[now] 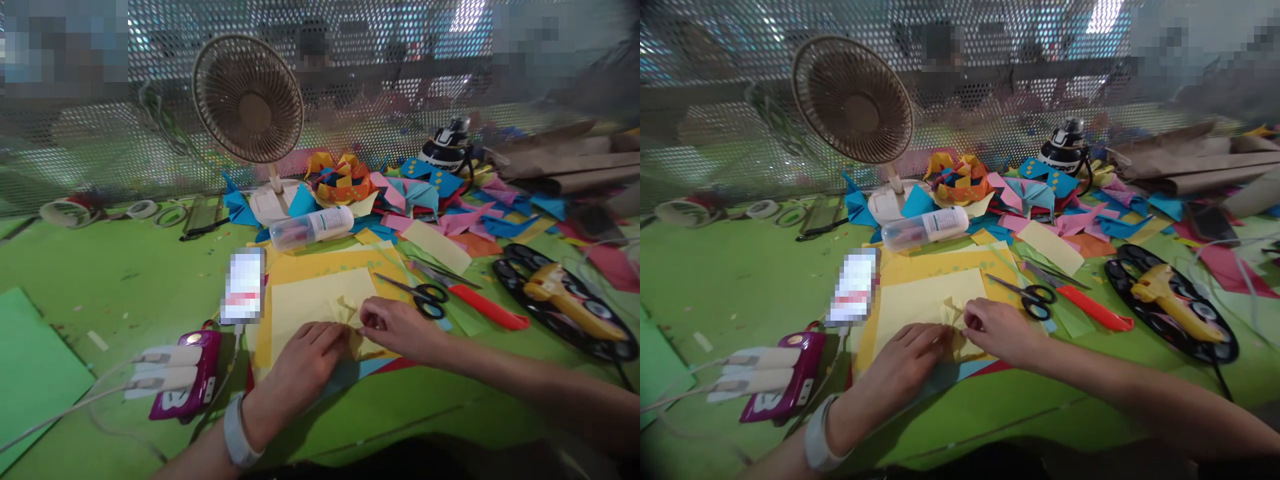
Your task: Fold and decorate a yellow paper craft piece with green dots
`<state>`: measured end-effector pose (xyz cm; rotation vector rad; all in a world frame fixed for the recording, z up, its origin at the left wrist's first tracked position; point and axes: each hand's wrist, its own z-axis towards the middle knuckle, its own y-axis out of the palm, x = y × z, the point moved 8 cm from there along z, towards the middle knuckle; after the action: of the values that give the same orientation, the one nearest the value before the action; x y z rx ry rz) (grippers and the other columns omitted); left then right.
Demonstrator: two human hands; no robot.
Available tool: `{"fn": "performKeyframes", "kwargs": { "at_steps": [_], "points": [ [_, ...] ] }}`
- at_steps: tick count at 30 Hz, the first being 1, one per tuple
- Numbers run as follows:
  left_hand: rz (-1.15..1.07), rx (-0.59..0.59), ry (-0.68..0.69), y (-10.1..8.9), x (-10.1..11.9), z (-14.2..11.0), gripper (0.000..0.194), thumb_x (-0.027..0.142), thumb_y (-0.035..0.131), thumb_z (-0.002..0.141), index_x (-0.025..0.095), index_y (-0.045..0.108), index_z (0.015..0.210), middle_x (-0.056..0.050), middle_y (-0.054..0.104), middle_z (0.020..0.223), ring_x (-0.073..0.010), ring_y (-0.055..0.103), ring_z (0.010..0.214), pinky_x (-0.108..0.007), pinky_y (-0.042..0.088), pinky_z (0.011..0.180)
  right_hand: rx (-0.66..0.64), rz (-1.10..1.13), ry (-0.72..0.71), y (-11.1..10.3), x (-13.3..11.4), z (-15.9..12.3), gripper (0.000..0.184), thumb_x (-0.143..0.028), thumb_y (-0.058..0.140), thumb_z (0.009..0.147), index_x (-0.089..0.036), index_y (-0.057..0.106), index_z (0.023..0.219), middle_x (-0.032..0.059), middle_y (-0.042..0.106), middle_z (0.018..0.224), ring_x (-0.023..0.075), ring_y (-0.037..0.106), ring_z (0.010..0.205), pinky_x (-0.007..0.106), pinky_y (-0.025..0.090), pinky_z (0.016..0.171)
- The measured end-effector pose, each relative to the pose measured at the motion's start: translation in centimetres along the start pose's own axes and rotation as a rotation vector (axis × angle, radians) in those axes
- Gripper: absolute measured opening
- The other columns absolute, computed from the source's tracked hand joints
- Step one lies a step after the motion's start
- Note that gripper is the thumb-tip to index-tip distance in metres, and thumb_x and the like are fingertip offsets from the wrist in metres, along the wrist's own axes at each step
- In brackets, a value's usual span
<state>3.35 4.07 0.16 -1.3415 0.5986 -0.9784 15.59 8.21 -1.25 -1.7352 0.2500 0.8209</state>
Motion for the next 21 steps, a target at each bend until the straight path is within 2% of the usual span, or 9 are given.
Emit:
{"fn": "performKeyframes", "kwargs": {
  "at_steps": [4,8,13,17,21],
  "points": [
    [0.018,-0.018,0.003,0.1,0.1,0.0,0.029,0.010,0.052,0.085,0.009,0.054,0.114,-0.012,0.056,0.119,-0.0245,0.054,0.106,-0.039,0.047,0.093,0.063,-0.107,-0.166,0.3,-0.5,-0.7,0.006,-0.023,0.055,0.087,-0.018,0.058,0.089,0.0001,0.058,0.081,0.0117,0.055,0.071,0.023,0.040,0.063],
    [0.009,-0.032,0.011,0.1,0.1,0.2,0.022,0.013,0.053,0.086,0.011,0.057,0.108,-0.011,0.056,0.120,-0.0245,0.054,0.108,-0.040,0.047,0.093,0.114,-0.314,-0.386,0.4,-1.4,-1.7,0.015,-0.017,0.046,0.092,-0.019,0.061,0.092,0.0019,0.057,0.081,0.0134,0.055,0.076,0.024,0.040,0.063],
    [-0.030,-0.073,-0.004,0.2,-0.1,0.3,0.027,0.014,0.053,0.086,0.013,0.055,0.113,-0.011,0.056,0.119,-0.0235,0.054,0.107,-0.040,0.047,0.093,0.070,-0.562,-0.639,0.9,-2.9,-2.9,0.018,-0.009,0.046,0.088,-0.014,0.060,0.098,0.0059,0.059,0.086,0.0163,0.052,0.075,0.027,0.042,0.060],
    [-0.027,-0.069,-0.006,0.2,-0.3,0.3,0.030,0.014,0.051,0.088,0.012,0.053,0.117,-0.010,0.056,0.121,-0.0238,0.053,0.108,-0.039,0.046,0.093,0.060,-0.685,-0.726,1.1,-3.1,-3.2,0.018,-0.011,0.046,0.089,-0.013,0.059,0.102,0.0057,0.059,0.085,0.0168,0.051,0.073,0.028,0.043,0.059],
    [-0.021,-0.044,-0.011,0.5,-0.5,0.1,0.031,0.012,0.047,0.089,0.011,0.051,0.120,-0.010,0.057,0.119,-0.0232,0.053,0.106,-0.039,0.046,0.092,0.039,-0.694,-0.778,1.1,-2.9,-3.2,0.019,-0.011,0.043,0.091,-0.013,0.058,0.103,0.0058,0.059,0.087,0.0157,0.052,0.075,0.028,0.043,0.062]
  ]
}}
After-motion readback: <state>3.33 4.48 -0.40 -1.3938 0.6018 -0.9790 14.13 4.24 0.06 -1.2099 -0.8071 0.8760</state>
